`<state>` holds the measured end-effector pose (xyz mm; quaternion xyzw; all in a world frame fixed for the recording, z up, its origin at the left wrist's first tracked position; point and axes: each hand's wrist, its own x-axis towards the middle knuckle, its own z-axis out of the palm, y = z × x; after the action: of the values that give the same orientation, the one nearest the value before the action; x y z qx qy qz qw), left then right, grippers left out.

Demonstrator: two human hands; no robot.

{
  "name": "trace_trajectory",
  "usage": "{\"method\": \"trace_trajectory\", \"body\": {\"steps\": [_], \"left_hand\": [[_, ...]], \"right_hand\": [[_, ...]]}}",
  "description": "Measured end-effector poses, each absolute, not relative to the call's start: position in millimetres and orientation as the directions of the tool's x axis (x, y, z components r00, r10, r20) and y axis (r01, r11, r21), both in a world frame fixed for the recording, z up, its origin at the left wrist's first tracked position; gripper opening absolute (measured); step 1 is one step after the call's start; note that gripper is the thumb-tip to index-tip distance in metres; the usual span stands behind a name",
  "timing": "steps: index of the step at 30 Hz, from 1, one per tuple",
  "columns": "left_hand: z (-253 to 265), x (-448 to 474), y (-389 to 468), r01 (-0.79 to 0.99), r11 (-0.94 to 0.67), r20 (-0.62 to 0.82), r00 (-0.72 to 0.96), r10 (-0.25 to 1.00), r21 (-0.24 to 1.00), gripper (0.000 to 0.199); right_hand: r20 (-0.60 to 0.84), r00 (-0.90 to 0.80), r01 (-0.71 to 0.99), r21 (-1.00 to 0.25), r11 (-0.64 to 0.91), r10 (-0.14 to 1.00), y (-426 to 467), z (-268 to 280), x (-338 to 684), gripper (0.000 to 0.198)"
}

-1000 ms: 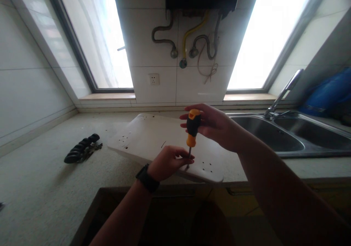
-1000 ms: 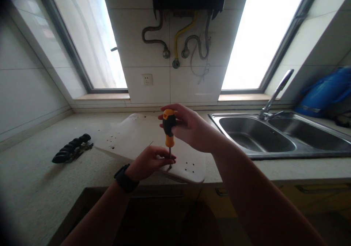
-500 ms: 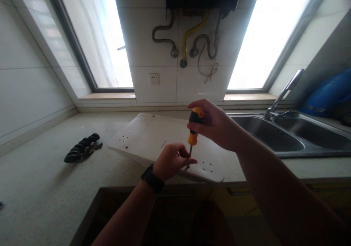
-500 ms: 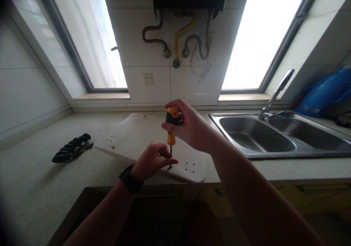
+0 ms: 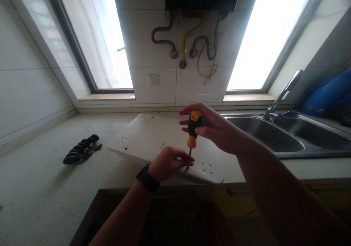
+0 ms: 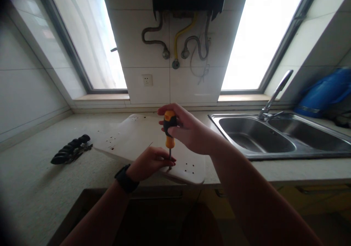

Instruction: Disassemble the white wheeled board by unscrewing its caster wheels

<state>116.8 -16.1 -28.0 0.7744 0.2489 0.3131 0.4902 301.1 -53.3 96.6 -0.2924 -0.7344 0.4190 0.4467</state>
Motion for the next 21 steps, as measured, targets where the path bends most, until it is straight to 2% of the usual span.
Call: {"method": "trace_trajectory", "body": {"steps": [7,14,17,21], "left_hand": [[-22.8,120.4,-19.2,0.171,-0.500,0.306,0.612,0.729,0.849,0.009],[-26.1,124.8,-18.7,0.225,-0.477,0.285,0.565,0.774,0.850,0.032],[-29.1,126.6,-17.8,0.260,-0.496,0.296,0.548,0.783,0.829,0.040],[-31.0,125.9,-16.8,0.280,-0.481,0.282,0.533,0.798,0.831,0.045]], "right_hand": [[0.420,-0.350,0.278,-0.807,0.521,0.837,-55.1,99.5,297.2,0.038],[0.432,-0.273,0.416,-0.752,0.511,0.859,-56.5,101.4,295.9,0.040],[0.437,-0.275,0.375,-0.771,0.514,0.856,-54.5,100.6,297.1,0.045],[0.436,-0.287,0.185,-0.849,0.495,0.853,-49.9,99.1,298.6,0.047]]}}
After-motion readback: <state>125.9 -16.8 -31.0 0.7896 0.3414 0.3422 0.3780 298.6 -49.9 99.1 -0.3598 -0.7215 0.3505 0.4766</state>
